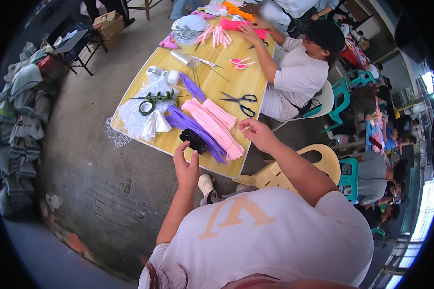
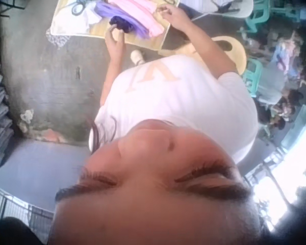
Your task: The person is assembling decorative items by tying bundles of pink and purple paper strips together using wire.
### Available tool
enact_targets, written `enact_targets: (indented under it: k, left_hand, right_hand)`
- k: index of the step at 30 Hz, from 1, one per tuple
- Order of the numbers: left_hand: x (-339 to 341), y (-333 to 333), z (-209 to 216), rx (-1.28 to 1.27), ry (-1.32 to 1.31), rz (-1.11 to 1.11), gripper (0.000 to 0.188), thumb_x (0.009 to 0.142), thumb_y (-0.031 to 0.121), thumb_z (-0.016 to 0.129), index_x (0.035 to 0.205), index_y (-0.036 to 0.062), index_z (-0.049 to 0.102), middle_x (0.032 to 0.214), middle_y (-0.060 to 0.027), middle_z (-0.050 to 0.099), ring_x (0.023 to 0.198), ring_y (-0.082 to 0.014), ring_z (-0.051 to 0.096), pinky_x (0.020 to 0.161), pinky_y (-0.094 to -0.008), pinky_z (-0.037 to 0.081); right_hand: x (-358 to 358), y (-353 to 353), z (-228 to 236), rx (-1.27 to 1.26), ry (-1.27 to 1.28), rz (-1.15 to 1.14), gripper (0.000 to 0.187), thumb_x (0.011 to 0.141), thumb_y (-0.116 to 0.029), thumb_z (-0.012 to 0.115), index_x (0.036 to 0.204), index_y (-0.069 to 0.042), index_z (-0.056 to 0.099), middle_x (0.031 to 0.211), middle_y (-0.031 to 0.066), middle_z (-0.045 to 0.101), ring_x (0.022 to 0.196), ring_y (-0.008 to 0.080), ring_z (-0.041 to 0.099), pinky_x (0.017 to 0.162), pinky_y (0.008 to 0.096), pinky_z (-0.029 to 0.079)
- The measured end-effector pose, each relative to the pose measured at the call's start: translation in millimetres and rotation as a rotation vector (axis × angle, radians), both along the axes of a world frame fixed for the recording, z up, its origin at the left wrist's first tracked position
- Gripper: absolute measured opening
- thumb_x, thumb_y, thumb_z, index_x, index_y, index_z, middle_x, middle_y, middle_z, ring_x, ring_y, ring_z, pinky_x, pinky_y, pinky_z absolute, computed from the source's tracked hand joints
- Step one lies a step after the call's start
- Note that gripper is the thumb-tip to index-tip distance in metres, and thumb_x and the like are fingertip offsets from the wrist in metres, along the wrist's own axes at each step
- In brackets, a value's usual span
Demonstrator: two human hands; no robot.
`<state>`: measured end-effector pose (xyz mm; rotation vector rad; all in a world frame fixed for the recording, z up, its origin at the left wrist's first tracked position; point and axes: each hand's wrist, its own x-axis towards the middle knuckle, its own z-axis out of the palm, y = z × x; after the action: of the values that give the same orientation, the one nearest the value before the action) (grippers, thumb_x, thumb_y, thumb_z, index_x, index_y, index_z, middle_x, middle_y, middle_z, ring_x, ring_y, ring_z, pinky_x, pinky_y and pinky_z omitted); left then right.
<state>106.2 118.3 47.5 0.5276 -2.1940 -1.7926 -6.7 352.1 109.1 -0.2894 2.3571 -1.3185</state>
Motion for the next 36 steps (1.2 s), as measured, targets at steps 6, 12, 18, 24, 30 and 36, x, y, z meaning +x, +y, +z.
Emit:
enact_targets:
  k: [6, 12, 18, 24, 30, 36]
  left_hand:
    - [-4, 13, 12, -0.118, 0.113, -0.084, 0.035, 0.079, 0.011, 0.062, 0.112, 0.0023, 0.053, 0.115, -0.0122, 0.054, 0.110, -0.0275, 0.048, 0.096, -0.0360, 0.036]
    - [-27, 22, 20, -0.039, 0.167, -0.108, 0.032, 0.079, 0.007, 0.062, 0.110, 0.0005, 0.054, 0.110, -0.0136, 0.055, 0.107, -0.0265, 0.050, 0.094, -0.0353, 0.038]
    - [-36, 34, 14, -0.040, 0.104, -0.109, 0.031, 0.081, 0.008, 0.061, 0.110, -0.0001, 0.054, 0.109, -0.0132, 0.055, 0.105, -0.0258, 0.050, 0.094, -0.0349, 0.038]
    - [-44, 39, 12, -0.017, 0.040, -0.043, 0.029, 0.083, 0.008, 0.059, 0.110, -0.0006, 0.055, 0.107, -0.0127, 0.056, 0.102, -0.0243, 0.052, 0.091, -0.0326, 0.040]
    - [-53, 43, 28, -0.007, -0.026, 0.126, 0.024, 0.086, 0.010, 0.057, 0.108, 0.0007, 0.059, 0.106, -0.0095, 0.060, 0.102, -0.0184, 0.054, 0.090, -0.0294, 0.040]
    - [-13, 75, -34, -0.054, -0.069, 0.813, 0.020, 0.086, 0.011, 0.057, 0.102, 0.0005, 0.061, 0.100, -0.0089, 0.060, 0.094, -0.0181, 0.055, 0.085, -0.0292, 0.042]
  right_hand:
    - [10, -7, -18, -0.105, 0.004, -0.007, 0.025, 0.085, -0.014, 0.057, 0.108, -0.004, 0.059, 0.085, 0.0019, 0.061, 0.062, 0.0076, 0.049, 0.060, 0.0242, 0.043]
    - [17, 11, -24, -0.177, -0.050, -0.060, 0.026, 0.086, -0.013, 0.057, 0.109, -0.003, 0.058, 0.087, 0.0028, 0.062, 0.066, 0.0072, 0.050, 0.064, 0.0238, 0.045]
    - [7, 20, -25, -0.197, -0.104, -0.075, 0.025, 0.086, -0.013, 0.057, 0.109, -0.002, 0.059, 0.088, 0.0032, 0.063, 0.069, 0.0079, 0.052, 0.067, 0.0242, 0.046]
    - [-28, 10, -49, -0.188, -0.143, 0.081, 0.024, 0.086, -0.013, 0.058, 0.107, -0.002, 0.060, 0.083, 0.0025, 0.061, 0.070, 0.0087, 0.052, 0.067, 0.0244, 0.046]
    - [-79, -19, -63, -0.230, -0.189, 0.402, 0.022, 0.085, -0.013, 0.059, 0.104, -0.002, 0.061, 0.080, 0.0024, 0.060, 0.070, 0.0084, 0.052, 0.066, 0.0237, 0.045]
    - [-145, -40, -57, -0.064, -0.067, 0.721, 0.019, 0.085, -0.013, 0.059, 0.100, -0.002, 0.062, 0.080, 0.0022, 0.062, 0.068, 0.0080, 0.052, 0.064, 0.0234, 0.045]
